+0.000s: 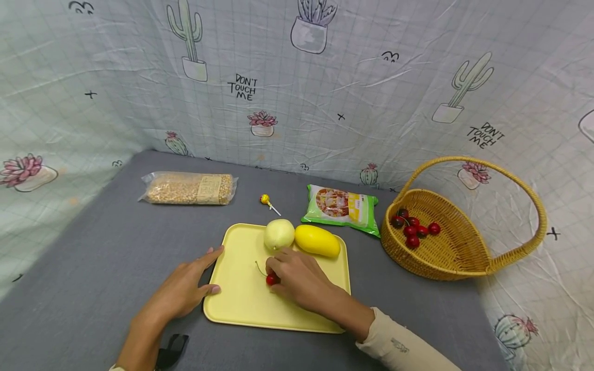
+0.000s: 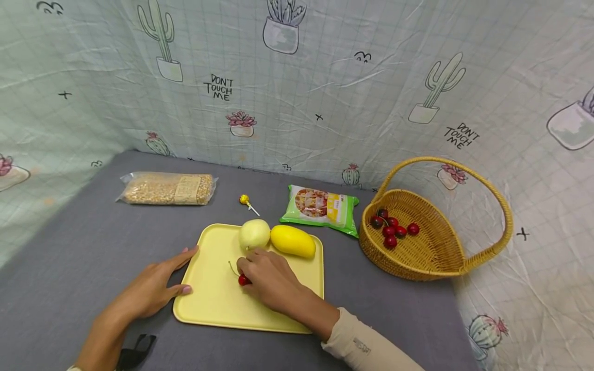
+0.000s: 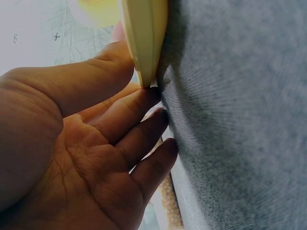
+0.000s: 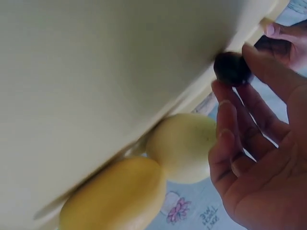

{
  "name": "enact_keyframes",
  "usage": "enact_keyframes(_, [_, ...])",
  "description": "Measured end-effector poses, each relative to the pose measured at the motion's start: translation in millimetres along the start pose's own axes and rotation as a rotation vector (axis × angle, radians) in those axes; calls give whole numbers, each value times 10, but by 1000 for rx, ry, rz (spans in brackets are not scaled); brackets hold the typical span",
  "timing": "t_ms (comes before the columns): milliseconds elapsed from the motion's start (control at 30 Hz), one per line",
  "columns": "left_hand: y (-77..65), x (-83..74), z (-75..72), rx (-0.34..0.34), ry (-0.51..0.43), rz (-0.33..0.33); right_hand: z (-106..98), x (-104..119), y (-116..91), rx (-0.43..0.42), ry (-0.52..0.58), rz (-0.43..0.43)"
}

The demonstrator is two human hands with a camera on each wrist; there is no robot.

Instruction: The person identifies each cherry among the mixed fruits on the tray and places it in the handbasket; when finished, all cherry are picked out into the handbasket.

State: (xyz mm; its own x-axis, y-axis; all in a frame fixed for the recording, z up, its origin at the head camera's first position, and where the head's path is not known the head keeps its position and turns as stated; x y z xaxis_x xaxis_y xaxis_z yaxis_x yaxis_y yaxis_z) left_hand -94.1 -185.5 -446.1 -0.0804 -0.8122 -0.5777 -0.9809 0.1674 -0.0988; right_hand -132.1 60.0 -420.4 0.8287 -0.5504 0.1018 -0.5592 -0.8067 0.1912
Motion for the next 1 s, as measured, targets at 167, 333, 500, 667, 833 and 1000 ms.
enact_keyframes(167, [-2, -4, -10, -7, 7, 4, -35, -38, -67, 46, 16, 1])
enact_keyframes(333, [6, 4, -8, -2, 13, 8, -84, -61, -140, 61, 37, -2])
enact_keyframes(500, [11, 0, -9, -6, 11, 12, -173, -107, -220, 27, 87, 21])
enact_keyframes(667, [20, 9, -9, -8, 15, 23, -277, -175, -297, -34, 120, 34])
enact_keyframes(833, [19, 6, -5, -13, 17, 30, -387, -249, -375, -107, 137, 38])
enact_keyframes(1000, [10, -7, -2, -14, 15, 23, -485, -336, -465, -159, 133, 49])
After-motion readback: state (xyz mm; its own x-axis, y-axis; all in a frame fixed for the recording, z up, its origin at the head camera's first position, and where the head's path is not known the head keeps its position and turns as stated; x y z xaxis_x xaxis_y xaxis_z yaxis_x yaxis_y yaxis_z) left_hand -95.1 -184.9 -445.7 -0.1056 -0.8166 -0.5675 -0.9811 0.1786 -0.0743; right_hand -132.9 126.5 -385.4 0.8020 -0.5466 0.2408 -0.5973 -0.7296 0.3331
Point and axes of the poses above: each hand's wrist, its own y-axis towards the middle knuckle, its own z-axis out of the palm, x = y × z, the point moved 4 cm from there along y, towards the middle knuckle, and after that the axes turned 5 degrees about -z, right-handed, at the moved point
